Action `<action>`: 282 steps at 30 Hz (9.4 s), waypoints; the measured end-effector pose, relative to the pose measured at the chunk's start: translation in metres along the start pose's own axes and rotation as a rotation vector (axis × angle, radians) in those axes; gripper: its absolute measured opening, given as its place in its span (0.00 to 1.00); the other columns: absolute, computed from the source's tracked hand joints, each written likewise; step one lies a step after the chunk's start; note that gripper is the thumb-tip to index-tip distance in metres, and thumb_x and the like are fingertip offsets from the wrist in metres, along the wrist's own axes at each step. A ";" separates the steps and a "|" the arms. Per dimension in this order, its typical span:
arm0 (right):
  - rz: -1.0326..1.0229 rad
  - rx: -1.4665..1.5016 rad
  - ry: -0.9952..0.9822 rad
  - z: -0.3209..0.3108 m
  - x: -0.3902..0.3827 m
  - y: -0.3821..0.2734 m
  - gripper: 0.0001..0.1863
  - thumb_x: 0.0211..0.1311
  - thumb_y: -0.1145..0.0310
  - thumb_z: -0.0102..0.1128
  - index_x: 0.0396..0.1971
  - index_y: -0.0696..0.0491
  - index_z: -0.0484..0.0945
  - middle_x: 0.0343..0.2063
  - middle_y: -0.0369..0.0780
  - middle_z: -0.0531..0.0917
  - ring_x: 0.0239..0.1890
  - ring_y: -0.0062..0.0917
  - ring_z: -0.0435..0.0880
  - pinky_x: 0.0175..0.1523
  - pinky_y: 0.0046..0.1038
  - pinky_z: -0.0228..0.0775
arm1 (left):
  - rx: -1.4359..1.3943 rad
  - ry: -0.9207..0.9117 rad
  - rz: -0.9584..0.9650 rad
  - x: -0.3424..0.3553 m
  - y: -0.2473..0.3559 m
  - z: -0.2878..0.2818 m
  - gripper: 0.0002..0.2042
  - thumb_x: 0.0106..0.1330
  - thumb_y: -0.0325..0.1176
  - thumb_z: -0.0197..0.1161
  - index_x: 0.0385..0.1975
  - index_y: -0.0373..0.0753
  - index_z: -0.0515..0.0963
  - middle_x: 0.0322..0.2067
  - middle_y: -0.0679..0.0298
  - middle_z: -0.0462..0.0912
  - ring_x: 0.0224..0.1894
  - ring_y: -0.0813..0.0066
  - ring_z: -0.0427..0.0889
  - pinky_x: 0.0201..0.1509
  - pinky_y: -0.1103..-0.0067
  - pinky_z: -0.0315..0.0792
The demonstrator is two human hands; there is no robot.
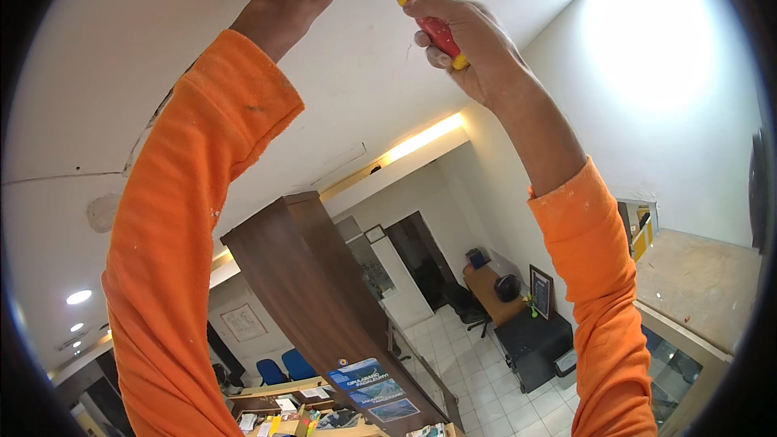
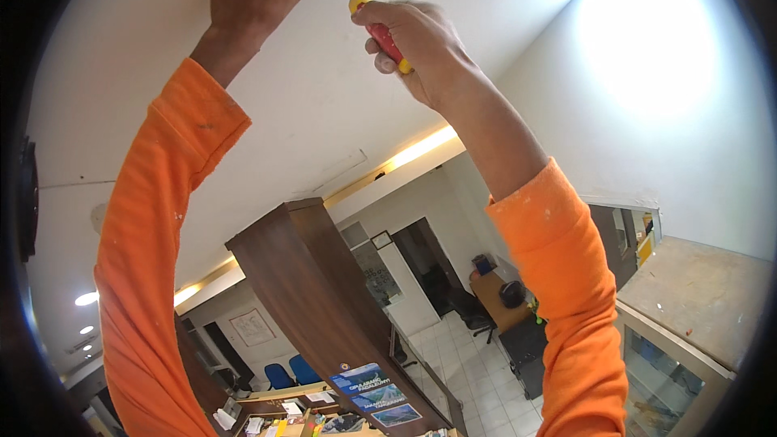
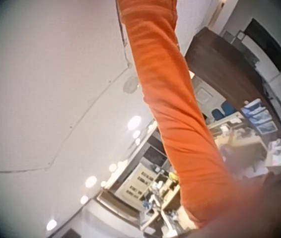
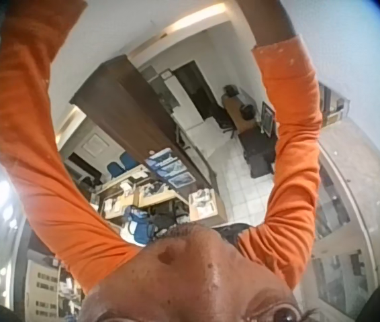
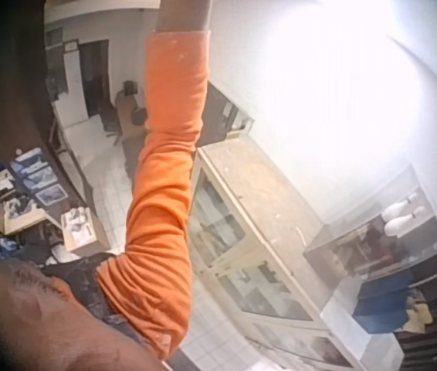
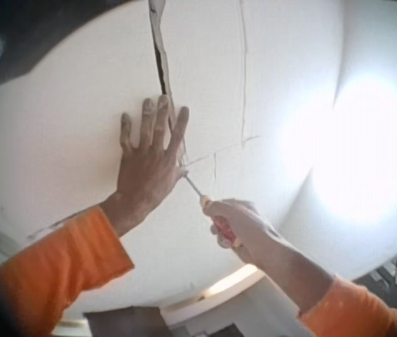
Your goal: The person climbs a stepladder in an office and uses a screwdriver to pry and remove a section of the ceiling panel. They work on the seam between panels, lifting and detaching the panel from its mounting.
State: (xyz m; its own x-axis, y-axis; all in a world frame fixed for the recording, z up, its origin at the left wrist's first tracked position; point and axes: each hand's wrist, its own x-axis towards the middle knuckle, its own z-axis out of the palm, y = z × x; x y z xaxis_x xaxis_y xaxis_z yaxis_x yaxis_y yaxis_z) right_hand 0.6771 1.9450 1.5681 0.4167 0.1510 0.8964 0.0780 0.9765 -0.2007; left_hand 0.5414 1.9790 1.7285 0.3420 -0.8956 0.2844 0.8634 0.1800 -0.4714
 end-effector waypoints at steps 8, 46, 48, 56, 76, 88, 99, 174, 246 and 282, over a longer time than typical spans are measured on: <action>-0.885 -1.309 0.449 -0.001 0.002 0.031 0.12 0.76 0.63 0.56 0.44 0.55 0.84 0.30 0.43 0.86 0.23 0.33 0.83 0.33 0.37 0.79 | -0.002 0.111 -0.011 0.005 0.003 0.008 0.63 0.52 0.64 0.78 0.82 0.45 0.45 0.80 0.43 0.46 0.82 0.42 0.44 0.80 0.38 0.42; 0.005 -0.156 0.031 0.019 -0.010 -0.003 0.20 0.73 0.60 0.59 0.50 0.63 0.78 0.29 0.35 0.80 0.17 0.14 0.71 0.18 0.18 0.61 | -0.110 -0.063 0.088 -0.001 -0.011 -0.007 0.45 0.69 0.41 0.65 0.82 0.41 0.45 0.81 0.43 0.36 0.82 0.37 0.34 0.80 0.35 0.31; -0.255 -0.636 0.163 0.017 -0.004 0.011 0.18 0.72 0.59 0.59 0.46 0.61 0.81 0.27 0.36 0.82 0.19 0.17 0.76 0.24 0.24 0.69 | -0.111 -0.065 0.092 0.001 -0.012 -0.007 0.45 0.69 0.42 0.65 0.82 0.41 0.46 0.81 0.43 0.36 0.82 0.38 0.35 0.80 0.35 0.31; -0.507 -1.032 0.283 0.019 0.003 0.022 0.16 0.78 0.60 0.53 0.42 0.58 0.83 0.25 0.38 0.82 0.17 0.22 0.77 0.27 0.32 0.75 | -0.088 0.001 0.091 -0.001 -0.012 0.000 0.44 0.69 0.43 0.66 0.81 0.42 0.49 0.81 0.43 0.39 0.82 0.38 0.38 0.80 0.35 0.35; -0.719 -1.056 0.405 0.012 -0.003 0.019 0.12 0.75 0.65 0.54 0.39 0.58 0.81 0.30 0.52 0.86 0.29 0.49 0.85 0.36 0.46 0.76 | -0.131 0.077 0.015 -0.001 -0.011 -0.002 0.64 0.50 0.62 0.81 0.82 0.48 0.44 0.78 0.51 0.48 0.80 0.48 0.49 0.77 0.44 0.49; 0.154 0.248 -0.041 0.000 -0.005 -0.003 0.14 0.72 0.66 0.59 0.46 0.62 0.78 0.35 0.40 0.80 0.22 0.15 0.72 0.20 0.22 0.63 | 0.068 0.071 -0.140 -0.015 -0.009 -0.008 0.65 0.46 0.72 0.78 0.76 0.29 0.58 0.76 0.42 0.52 0.79 0.46 0.51 0.77 0.46 0.46; -0.516 -0.739 0.258 0.010 -0.004 0.031 0.12 0.74 0.66 0.56 0.43 0.60 0.79 0.30 0.48 0.84 0.17 0.37 0.73 0.29 0.39 0.72 | 0.165 0.052 -0.060 -0.014 -0.006 -0.003 0.68 0.50 0.76 0.73 0.76 0.22 0.51 0.74 0.42 0.50 0.79 0.40 0.47 0.72 0.44 0.53; -0.553 -0.794 0.299 0.011 -0.018 0.017 0.18 0.71 0.68 0.60 0.56 0.60 0.78 0.44 0.51 0.88 0.40 0.44 0.90 0.49 0.42 0.80 | 0.049 0.060 0.032 -0.017 -0.027 -0.015 0.63 0.45 0.64 0.82 0.79 0.40 0.56 0.77 0.50 0.57 0.79 0.47 0.56 0.76 0.46 0.42; 0.015 -0.265 0.092 -0.007 -0.017 0.025 0.26 0.75 0.50 0.58 0.52 0.61 0.75 0.30 0.41 0.84 0.24 0.24 0.83 0.31 0.31 0.75 | -2.073 -0.618 -1.280 -0.033 0.062 -0.032 0.15 0.79 0.41 0.59 0.51 0.35 0.80 0.46 0.62 0.83 0.48 0.73 0.80 0.55 0.76 0.74; -0.150 -0.607 0.207 0.010 -0.030 0.015 0.16 0.70 0.65 0.68 0.52 0.56 0.77 0.30 0.40 0.84 0.26 0.25 0.79 0.40 0.37 0.74 | -2.091 -0.636 -1.198 -0.028 0.042 -0.009 0.17 0.80 0.36 0.52 0.62 0.35 0.75 0.60 0.58 0.84 0.65 0.74 0.75 0.70 0.75 0.60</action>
State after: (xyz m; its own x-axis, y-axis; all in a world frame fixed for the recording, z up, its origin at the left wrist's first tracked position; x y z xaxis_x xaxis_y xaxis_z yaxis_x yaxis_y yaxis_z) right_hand 0.6569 1.9569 1.5415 0.5223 -0.0723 0.8497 0.6205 0.7157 -0.3206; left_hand 0.5643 2.0078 1.6930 0.5675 -0.0447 0.8222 -0.4620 -0.8438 0.2730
